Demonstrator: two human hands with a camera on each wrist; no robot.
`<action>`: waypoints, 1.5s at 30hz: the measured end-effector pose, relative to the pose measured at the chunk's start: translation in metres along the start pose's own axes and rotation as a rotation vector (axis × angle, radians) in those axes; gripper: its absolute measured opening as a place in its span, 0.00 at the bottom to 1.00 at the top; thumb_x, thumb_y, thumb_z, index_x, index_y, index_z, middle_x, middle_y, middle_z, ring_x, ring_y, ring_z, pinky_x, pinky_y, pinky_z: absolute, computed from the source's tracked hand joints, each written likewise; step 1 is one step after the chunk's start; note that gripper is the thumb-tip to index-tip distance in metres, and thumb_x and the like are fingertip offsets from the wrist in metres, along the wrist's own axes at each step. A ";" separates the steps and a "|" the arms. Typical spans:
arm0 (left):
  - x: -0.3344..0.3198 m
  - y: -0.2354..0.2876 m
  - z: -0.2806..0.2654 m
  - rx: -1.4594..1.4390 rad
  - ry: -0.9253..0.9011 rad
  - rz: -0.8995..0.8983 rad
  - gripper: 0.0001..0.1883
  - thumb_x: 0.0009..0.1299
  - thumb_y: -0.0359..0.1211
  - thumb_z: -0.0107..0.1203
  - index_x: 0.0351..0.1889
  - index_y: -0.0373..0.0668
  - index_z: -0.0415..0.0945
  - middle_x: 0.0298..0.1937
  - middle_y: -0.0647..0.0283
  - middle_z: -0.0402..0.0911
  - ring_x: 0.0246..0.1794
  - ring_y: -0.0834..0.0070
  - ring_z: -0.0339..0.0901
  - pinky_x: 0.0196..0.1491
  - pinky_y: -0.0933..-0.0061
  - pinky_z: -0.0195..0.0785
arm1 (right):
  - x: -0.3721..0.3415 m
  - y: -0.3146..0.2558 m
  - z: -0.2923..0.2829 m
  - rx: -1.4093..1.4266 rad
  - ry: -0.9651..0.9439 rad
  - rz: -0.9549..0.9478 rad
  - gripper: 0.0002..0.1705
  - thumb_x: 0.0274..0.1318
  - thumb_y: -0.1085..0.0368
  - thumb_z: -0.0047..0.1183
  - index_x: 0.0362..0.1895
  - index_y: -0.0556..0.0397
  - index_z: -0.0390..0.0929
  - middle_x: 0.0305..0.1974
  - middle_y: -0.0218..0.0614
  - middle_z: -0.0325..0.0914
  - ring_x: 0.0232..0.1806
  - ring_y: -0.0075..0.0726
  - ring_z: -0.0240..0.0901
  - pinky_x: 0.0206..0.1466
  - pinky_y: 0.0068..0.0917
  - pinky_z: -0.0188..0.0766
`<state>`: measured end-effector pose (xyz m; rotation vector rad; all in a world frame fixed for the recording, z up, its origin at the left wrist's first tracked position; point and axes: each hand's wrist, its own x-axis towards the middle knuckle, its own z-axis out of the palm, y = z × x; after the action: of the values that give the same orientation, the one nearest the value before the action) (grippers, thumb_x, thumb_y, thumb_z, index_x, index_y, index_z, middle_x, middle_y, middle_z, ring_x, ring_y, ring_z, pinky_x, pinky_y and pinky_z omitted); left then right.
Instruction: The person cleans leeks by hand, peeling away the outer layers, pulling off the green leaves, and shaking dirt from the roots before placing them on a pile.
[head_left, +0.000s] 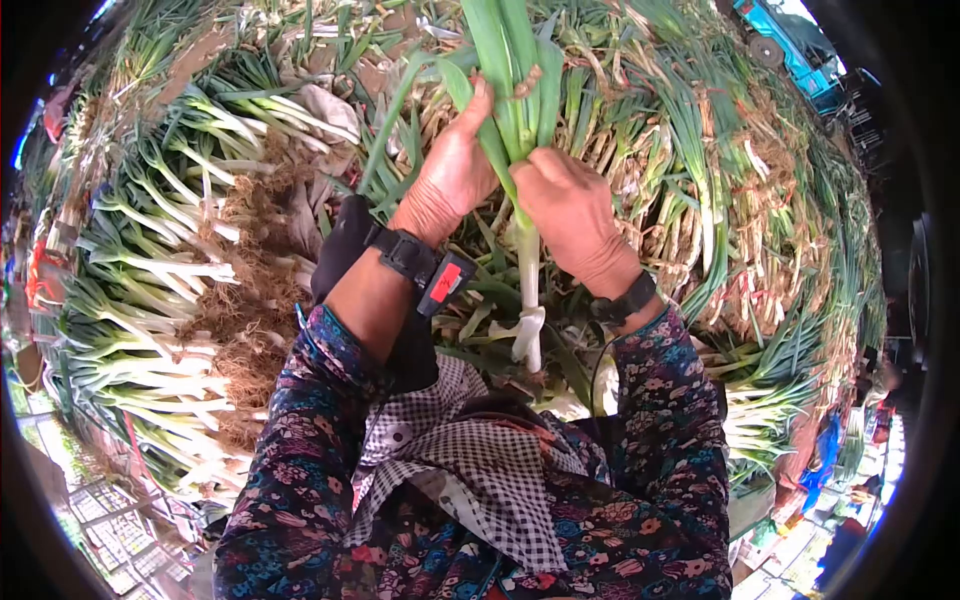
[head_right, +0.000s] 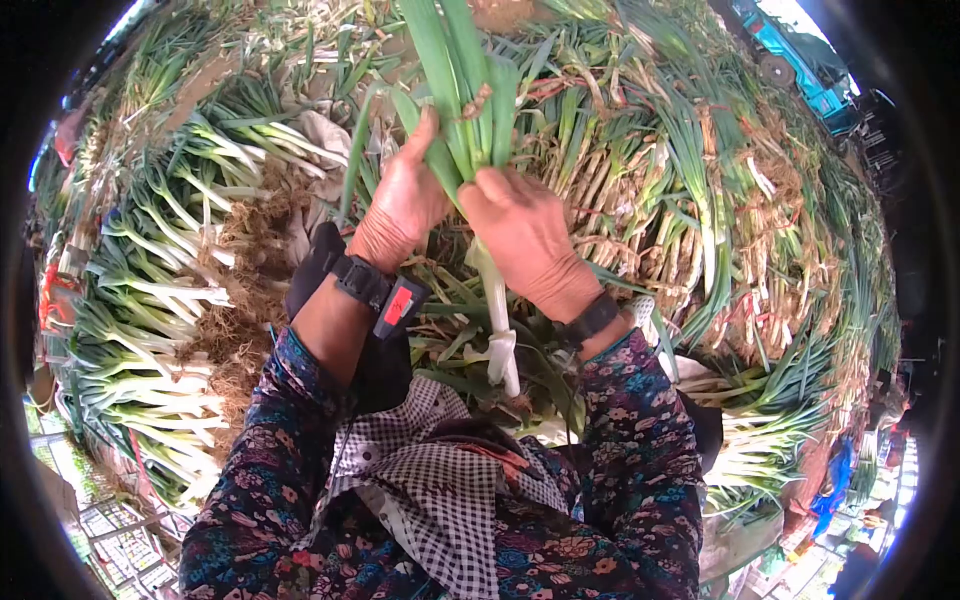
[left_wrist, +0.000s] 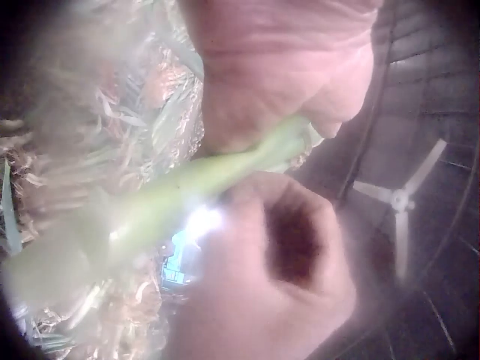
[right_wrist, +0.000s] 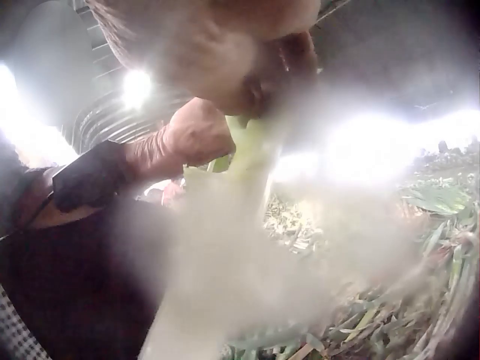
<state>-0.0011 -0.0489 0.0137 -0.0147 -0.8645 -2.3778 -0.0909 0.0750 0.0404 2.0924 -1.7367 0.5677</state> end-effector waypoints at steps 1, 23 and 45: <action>0.000 -0.001 0.000 -0.022 0.002 -0.025 0.36 0.73 0.56 0.40 0.70 0.41 0.54 0.69 0.59 0.63 0.64 0.64 0.65 0.66 0.58 0.58 | 0.001 0.001 -0.003 0.020 0.118 0.028 0.11 0.41 0.69 0.57 0.33 0.52 0.73 0.34 0.34 0.69 0.35 0.38 0.73 0.33 0.33 0.74; -0.007 0.025 -0.011 0.026 0.236 0.026 0.30 0.71 0.52 0.51 0.63 0.44 0.65 0.59 0.60 0.73 0.59 0.65 0.70 0.62 0.56 0.63 | -0.114 0.061 -0.036 -0.104 -0.176 0.343 0.09 0.57 0.72 0.48 0.42 0.54 0.75 0.36 0.44 0.80 0.31 0.44 0.79 0.31 0.33 0.76; -0.017 0.037 0.019 -0.062 0.348 0.071 0.23 0.69 0.49 0.55 0.50 0.41 0.73 0.38 0.64 0.80 0.35 0.73 0.78 0.37 0.71 0.74 | -0.089 -0.010 0.054 0.577 -0.162 0.796 0.06 0.53 0.70 0.53 0.34 0.60 0.75 0.23 0.40 0.76 0.23 0.38 0.75 0.26 0.35 0.70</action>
<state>0.0295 -0.0517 0.0467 0.3289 -0.6134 -2.2484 -0.0920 0.1238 -0.0526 1.7034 -2.7639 1.2670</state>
